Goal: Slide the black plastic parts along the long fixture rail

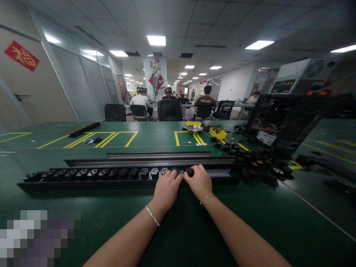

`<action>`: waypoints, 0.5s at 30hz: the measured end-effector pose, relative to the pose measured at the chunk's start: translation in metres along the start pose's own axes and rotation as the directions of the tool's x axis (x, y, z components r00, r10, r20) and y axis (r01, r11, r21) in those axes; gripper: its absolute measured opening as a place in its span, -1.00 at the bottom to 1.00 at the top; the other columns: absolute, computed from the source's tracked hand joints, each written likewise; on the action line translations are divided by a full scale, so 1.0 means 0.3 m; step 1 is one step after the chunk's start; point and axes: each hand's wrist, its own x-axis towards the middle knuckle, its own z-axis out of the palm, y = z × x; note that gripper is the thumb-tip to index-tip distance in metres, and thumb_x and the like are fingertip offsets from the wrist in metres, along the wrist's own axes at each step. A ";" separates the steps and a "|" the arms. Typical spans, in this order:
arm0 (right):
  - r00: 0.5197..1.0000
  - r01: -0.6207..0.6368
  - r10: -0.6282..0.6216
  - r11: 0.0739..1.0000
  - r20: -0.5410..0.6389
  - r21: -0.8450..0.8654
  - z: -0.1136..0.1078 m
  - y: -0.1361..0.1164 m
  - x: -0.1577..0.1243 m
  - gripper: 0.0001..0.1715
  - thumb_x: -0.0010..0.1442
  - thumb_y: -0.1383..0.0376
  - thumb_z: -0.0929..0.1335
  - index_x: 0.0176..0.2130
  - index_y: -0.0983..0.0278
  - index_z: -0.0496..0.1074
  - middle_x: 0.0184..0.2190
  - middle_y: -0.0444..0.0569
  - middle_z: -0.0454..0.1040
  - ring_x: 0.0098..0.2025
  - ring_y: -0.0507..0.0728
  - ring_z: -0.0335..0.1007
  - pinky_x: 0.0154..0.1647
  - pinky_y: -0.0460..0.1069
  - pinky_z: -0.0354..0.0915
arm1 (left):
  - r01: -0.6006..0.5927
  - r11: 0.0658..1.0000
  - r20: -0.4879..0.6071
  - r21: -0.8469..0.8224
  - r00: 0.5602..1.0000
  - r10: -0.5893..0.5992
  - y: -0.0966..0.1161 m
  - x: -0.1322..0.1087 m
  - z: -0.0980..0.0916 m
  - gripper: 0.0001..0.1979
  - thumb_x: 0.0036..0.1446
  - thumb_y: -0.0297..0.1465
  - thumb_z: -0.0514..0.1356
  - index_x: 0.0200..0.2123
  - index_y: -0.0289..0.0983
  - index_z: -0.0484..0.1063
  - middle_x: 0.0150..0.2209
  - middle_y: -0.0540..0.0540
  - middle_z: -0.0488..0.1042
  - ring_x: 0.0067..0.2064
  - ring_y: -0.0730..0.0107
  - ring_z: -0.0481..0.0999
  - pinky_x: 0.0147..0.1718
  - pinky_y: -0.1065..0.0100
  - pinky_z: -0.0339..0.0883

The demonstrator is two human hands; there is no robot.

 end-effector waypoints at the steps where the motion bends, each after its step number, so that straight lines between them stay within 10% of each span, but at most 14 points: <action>1: 1.000 0.001 -0.001 1.000 0.002 -0.003 0.000 0.000 0.001 -0.79 0.04 0.17 0.30 -0.36 0.25 0.39 -0.34 -0.06 0.36 -0.33 0.06 0.32 -0.32 -0.05 0.13 | 0.000 1.000 -0.001 0.002 1.000 0.000 -0.001 0.001 0.001 -0.79 0.16 -0.51 -0.03 -0.20 -0.19 0.33 -0.21 -0.07 0.33 -0.18 0.30 0.29 -0.26 0.31 0.25; 15: 1.000 -0.013 0.013 1.000 -0.008 -0.018 -0.006 -0.009 -0.001 -0.80 0.05 0.18 0.28 -0.38 0.26 0.38 -0.35 -0.04 0.36 -0.31 0.07 0.32 -0.29 -0.05 0.13 | 0.005 1.000 0.013 -0.001 1.000 -0.005 -0.002 0.002 -0.002 -0.80 0.16 -0.50 -0.02 -0.22 -0.18 0.34 -0.22 -0.06 0.33 -0.19 0.32 0.29 -0.25 0.33 0.25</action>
